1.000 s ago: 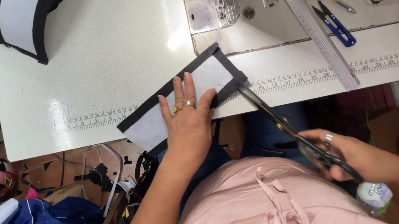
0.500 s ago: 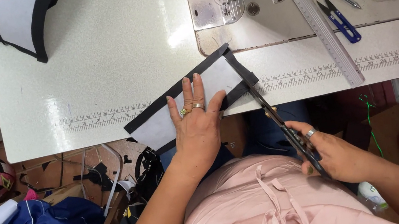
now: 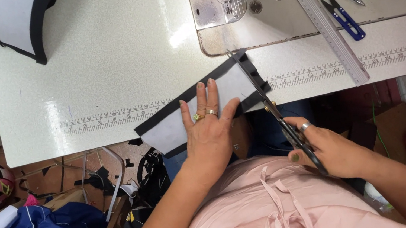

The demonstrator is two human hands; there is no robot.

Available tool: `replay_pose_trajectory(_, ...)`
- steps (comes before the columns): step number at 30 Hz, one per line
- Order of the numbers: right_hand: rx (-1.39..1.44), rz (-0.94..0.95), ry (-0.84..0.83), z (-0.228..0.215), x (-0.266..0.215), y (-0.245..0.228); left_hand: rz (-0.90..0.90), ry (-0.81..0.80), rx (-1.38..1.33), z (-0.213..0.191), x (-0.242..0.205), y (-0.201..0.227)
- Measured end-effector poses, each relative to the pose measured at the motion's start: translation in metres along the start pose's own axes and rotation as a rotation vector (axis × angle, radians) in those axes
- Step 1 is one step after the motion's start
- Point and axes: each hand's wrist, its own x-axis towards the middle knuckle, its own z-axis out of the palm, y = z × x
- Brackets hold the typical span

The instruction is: Measuring, marking, and cutting fabric pieces at a sewing workstation.

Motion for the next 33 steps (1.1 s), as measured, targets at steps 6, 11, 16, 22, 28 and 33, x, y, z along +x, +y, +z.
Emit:
replay_pose_trajectory(6, -0.027, 0.009, -0.011, 0.006, 0.005, -0.002, 0.015, -0.030, -0.007, 0.000, -0.002, 0.000)
replay_pose_trajectory(11, 0.139, 0.007, 0.040, 0.004, -0.004, -0.009, 0.017, -0.036, -0.008, -0.001, -0.002, 0.001)
replay_pose_trajectory(16, 0.059, -0.046, 0.032, 0.004, 0.008, -0.003, 0.013, -0.036, -0.018, -0.001, -0.003, 0.001)
replay_pose_trajectory(22, 0.301, -0.051, 0.054, 0.003, 0.002, 0.005, 0.015, -0.066, -0.006, -0.016, 0.006, -0.007)
replay_pose_trajectory(28, 0.454, 0.224, 0.213, -0.067, -0.023, 0.039, -0.100, -0.169, 0.105, -0.055, 0.059, -0.044)
replay_pose_trajectory(33, -0.242, 0.269, 0.716, -0.123, -0.032, 0.015, 0.135, 0.175, 0.405, -0.006, 0.081, -0.006)
